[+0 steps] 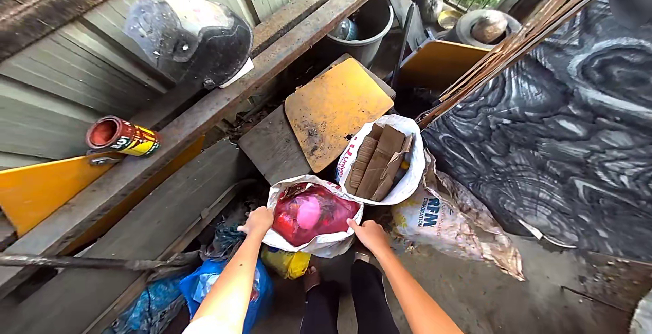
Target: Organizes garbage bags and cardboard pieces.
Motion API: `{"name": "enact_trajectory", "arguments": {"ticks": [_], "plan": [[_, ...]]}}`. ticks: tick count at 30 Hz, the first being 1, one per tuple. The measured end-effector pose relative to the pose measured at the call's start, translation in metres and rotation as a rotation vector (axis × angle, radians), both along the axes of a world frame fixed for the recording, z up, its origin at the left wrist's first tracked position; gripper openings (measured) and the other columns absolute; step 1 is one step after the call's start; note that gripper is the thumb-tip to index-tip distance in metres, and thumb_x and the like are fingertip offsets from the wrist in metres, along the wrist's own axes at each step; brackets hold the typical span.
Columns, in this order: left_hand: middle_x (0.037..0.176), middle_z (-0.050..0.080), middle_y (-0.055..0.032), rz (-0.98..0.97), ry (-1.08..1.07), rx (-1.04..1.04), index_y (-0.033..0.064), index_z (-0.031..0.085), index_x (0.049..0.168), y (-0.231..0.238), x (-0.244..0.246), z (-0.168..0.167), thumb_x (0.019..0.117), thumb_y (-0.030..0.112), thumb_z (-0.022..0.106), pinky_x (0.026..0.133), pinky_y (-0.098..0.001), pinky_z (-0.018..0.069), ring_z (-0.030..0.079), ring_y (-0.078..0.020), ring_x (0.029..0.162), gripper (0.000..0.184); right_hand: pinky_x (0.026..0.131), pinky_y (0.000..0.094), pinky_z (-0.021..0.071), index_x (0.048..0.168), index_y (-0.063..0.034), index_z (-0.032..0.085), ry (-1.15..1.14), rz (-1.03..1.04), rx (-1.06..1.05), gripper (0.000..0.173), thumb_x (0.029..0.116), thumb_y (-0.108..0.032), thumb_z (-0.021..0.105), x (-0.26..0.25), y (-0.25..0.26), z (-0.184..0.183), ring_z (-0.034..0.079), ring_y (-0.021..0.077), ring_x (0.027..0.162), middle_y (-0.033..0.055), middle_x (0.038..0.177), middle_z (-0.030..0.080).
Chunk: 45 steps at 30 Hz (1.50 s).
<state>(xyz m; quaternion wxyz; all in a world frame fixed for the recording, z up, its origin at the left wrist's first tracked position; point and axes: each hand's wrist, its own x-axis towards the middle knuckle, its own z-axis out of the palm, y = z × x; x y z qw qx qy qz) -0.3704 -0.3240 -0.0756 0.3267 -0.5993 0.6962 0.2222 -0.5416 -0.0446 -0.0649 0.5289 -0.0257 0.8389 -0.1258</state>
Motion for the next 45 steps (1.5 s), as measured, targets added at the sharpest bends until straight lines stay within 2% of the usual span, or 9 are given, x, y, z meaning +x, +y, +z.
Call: {"name": "enact_trajectory", "arguments": {"ticks": [5,10,17,21,22,26,30,41,45], "plan": [[0.137,0.064,-0.0148,-0.213,-0.016,0.021,0.0114,0.066,0.130,0.018,0.009,0.018,0.1088,0.032,0.038,0.109,-0.0699,0.0335,0.056,-0.0349,0.133,0.040,0.093,0.0550,0.0516,0.117,0.0001,0.067,0.026,-0.093,0.001,0.046,0.1068,-0.038,0.043,0.023,0.010,-0.022,0.067,0.0347,0.110,0.0223,0.119,0.068],[0.137,0.064,-0.0153,-0.348,0.135,0.161,0.0106,0.066,0.130,0.037,0.032,0.058,0.1097,0.034,0.039,0.109,-0.0675,0.0349,0.055,-0.0343,0.133,0.042,0.099,0.0575,0.0486,0.121,0.0041,0.066,0.101,-0.158,-0.034,0.047,0.1096,-0.033,0.041,0.033,0.046,0.010,0.064,0.0389,0.116,0.0274,0.125,0.065],[0.127,0.066,-0.0204,-0.193,0.393,0.205,0.0043,0.068,0.124,0.052,0.052,0.087,0.1106,0.032,0.039,0.103,-0.0603,0.0450,0.060,-0.0368,0.124,0.042,0.061,0.0385,0.0488,0.106,0.0053,0.063,0.269,-0.586,-0.227,0.043,0.1117,-0.031,0.042,0.065,0.097,0.029,0.054,0.0192,0.064,0.0135,0.083,0.057],[0.134,0.064,-0.0179,-0.300,0.234,0.272,0.0081,0.067,0.126,0.069,0.047,0.053,0.1083,0.034,0.039,0.101,-0.0640,0.0465,0.059,-0.0357,0.128,0.042,0.100,0.0564,0.0486,0.124,0.0058,0.064,0.159,-0.220,0.042,0.048,0.1095,-0.034,0.042,0.063,0.087,0.015,0.064,0.0390,0.117,0.0283,0.127,0.064],[0.134,0.064,-0.0177,-0.311,0.231,0.263,0.0082,0.068,0.125,0.067,0.039,0.060,0.1084,0.033,0.039,0.102,-0.0638,0.0459,0.059,-0.0354,0.129,0.042,0.101,0.0582,0.0475,0.123,0.0057,0.065,0.174,-0.217,0.037,0.048,0.1097,-0.034,0.041,0.060,0.085,0.017,0.063,0.0406,0.119,0.0290,0.128,0.063],[0.126,0.067,-0.0190,-0.283,0.315,0.210,0.0073,0.070,0.120,0.057,0.034,0.093,0.1095,0.032,0.039,0.100,-0.0619,0.0471,0.061,-0.0364,0.124,0.041,0.085,0.0537,0.0509,0.116,0.0064,0.065,0.212,-0.379,-0.088,0.045,0.1107,-0.033,0.044,0.056,0.098,0.045,0.064,0.0352,0.096,0.0267,0.112,0.064],[0.129,0.066,-0.0183,-0.210,0.304,0.211,0.0083,0.068,0.123,0.062,0.046,0.066,0.1099,0.035,0.038,0.099,-0.0605,0.0478,0.061,-0.0351,0.125,0.042,0.073,0.0467,0.0515,0.115,0.0050,0.064,0.174,-0.431,-0.121,0.044,0.1107,-0.034,0.045,0.063,0.094,0.027,0.061,0.0278,0.081,0.0215,0.101,0.062],[0.131,0.064,-0.0232,-0.121,0.351,0.219,0.0038,0.060,0.134,0.074,0.043,0.054,0.1035,0.034,0.054,0.103,-0.0612,0.0471,0.060,-0.0392,0.126,0.043,0.073,0.0446,0.0530,0.129,0.0002,0.060,0.092,-0.571,-0.130,0.044,0.1092,-0.038,0.048,0.052,0.101,0.021,0.062,0.0267,0.079,0.0197,0.104,0.063],[0.143,0.054,-0.0265,-0.125,0.437,0.151,0.0036,0.047,0.148,0.091,0.055,0.051,0.1007,0.026,0.061,0.108,-0.0589,0.0452,0.054,-0.0419,0.133,0.055,0.093,0.0552,0.0506,0.105,0.0053,0.070,0.278,-0.323,-0.138,0.049,0.1050,-0.041,0.054,0.046,0.113,0.062,0.067,0.0358,0.104,0.0245,0.109,0.069]]}}
